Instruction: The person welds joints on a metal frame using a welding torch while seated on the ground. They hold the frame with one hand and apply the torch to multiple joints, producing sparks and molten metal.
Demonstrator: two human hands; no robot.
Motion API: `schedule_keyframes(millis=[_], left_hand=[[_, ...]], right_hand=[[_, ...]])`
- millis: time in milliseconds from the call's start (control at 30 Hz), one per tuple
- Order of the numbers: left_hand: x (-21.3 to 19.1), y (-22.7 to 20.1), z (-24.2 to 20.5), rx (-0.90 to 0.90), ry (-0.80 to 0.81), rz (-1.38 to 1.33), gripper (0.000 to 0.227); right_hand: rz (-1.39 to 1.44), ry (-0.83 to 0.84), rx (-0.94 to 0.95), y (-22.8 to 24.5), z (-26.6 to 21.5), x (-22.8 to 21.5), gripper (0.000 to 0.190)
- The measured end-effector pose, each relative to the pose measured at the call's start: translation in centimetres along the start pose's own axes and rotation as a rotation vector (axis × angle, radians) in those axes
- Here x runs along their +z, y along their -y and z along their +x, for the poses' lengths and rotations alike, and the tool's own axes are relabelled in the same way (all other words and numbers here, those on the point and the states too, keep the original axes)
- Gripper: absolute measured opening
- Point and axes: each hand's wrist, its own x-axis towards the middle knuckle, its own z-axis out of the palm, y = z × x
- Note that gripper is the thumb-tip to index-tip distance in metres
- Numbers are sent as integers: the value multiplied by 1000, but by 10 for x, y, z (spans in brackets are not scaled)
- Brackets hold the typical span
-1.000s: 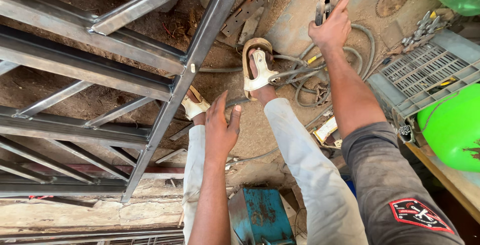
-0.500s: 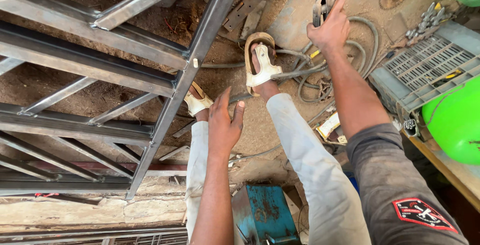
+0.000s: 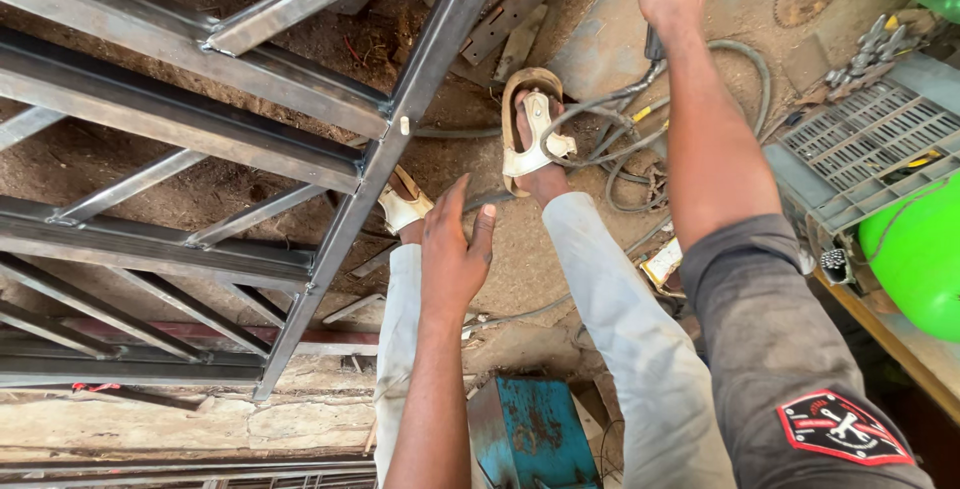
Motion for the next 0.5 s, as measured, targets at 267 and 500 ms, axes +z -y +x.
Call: schedule_keyframes(millis=[267, 500], left_hand=[[-1, 8, -2, -2, 6, -19, 55], [-2, 5, 1, -14, 15, 1, 56]], right_hand=[[-154, -140, 50, 36, -22, 0, 41], [-163, -15, 116, 36, -34, -12, 34]])
